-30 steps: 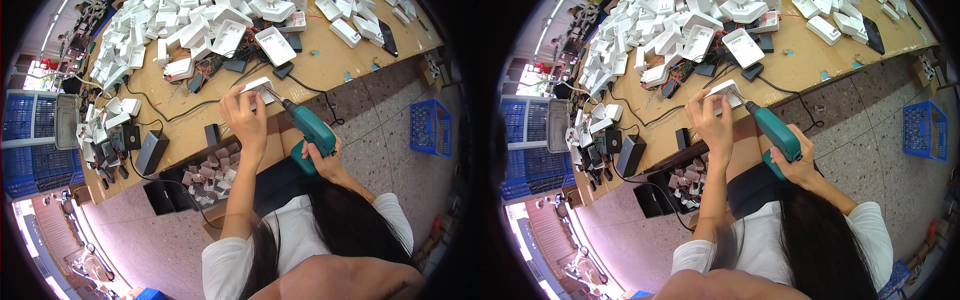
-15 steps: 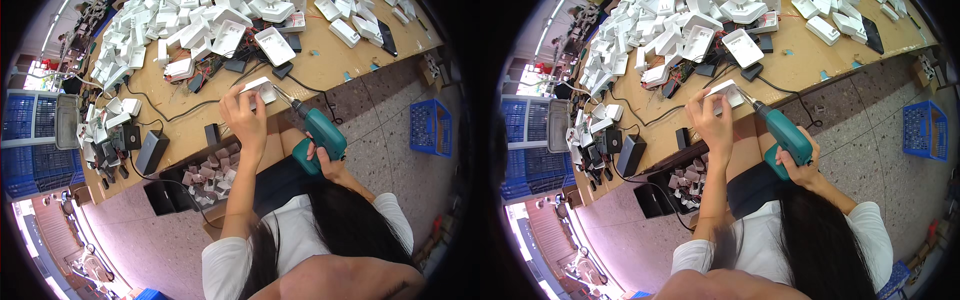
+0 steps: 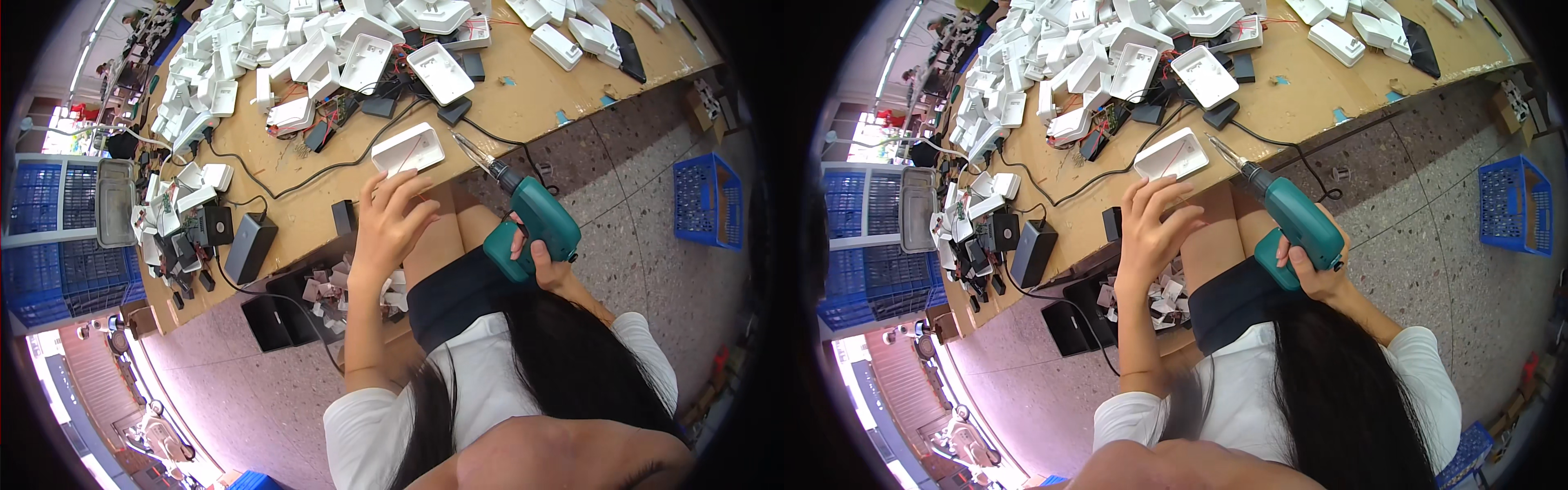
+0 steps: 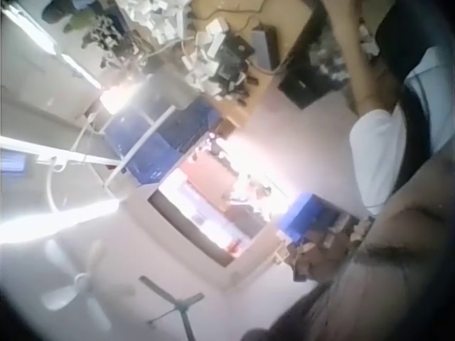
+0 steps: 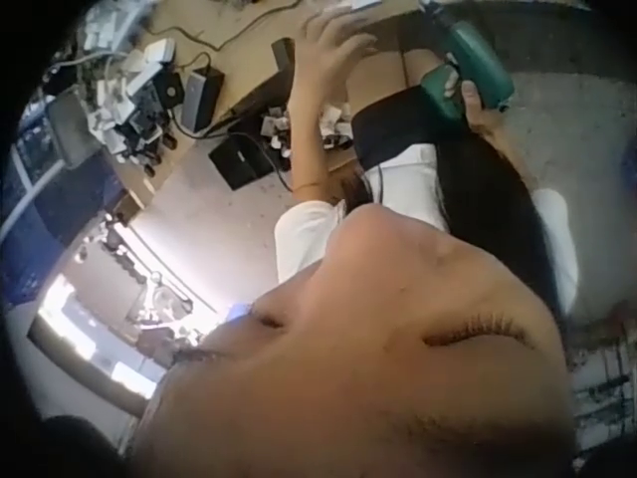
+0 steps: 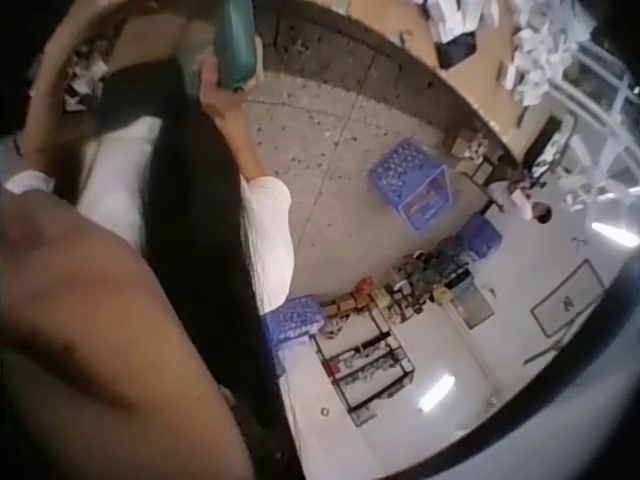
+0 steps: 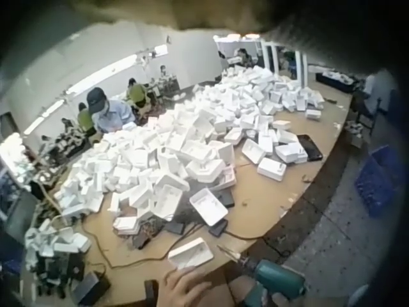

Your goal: The recorder is assembling small electronic circuits into white plastic enclosures using an electric screwdriver at a manual workstation.

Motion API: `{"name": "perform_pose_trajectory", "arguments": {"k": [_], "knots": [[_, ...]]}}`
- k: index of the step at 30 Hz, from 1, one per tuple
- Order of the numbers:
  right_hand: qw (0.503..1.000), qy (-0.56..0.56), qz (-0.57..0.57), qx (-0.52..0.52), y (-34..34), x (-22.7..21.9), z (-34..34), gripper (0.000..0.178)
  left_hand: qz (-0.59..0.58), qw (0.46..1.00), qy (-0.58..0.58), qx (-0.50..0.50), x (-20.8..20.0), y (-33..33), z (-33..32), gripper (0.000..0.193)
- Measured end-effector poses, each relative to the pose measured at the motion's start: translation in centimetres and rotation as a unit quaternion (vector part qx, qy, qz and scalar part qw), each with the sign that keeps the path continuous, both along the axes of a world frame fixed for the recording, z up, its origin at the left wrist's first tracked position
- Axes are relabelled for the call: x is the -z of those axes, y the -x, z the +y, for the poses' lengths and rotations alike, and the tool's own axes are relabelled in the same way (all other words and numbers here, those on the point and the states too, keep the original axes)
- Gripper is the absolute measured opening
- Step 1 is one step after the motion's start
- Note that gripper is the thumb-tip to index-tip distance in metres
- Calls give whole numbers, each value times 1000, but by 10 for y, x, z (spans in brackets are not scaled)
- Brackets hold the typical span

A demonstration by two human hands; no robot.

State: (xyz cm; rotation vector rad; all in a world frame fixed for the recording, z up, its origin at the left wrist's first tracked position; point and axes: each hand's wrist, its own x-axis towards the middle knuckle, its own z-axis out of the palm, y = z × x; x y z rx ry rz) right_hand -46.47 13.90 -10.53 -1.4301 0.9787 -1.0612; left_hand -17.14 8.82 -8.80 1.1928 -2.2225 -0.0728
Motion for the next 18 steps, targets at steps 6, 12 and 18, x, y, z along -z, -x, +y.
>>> {"name": "perform_pose_trajectory", "arguments": {"k": [6,12,18], "knots": [[1000,-4,-5,-4,0,-4,4,53,-63,998,17,2,6,-5,0,20],[998,-2,-58,32,-9,-12,0,46,-82,996,26,30,-2,-5,-8,17],[997,-10,-67,35,-11,-8,-5,47,-114,992,25,53,1,-5,-16,17]]}}
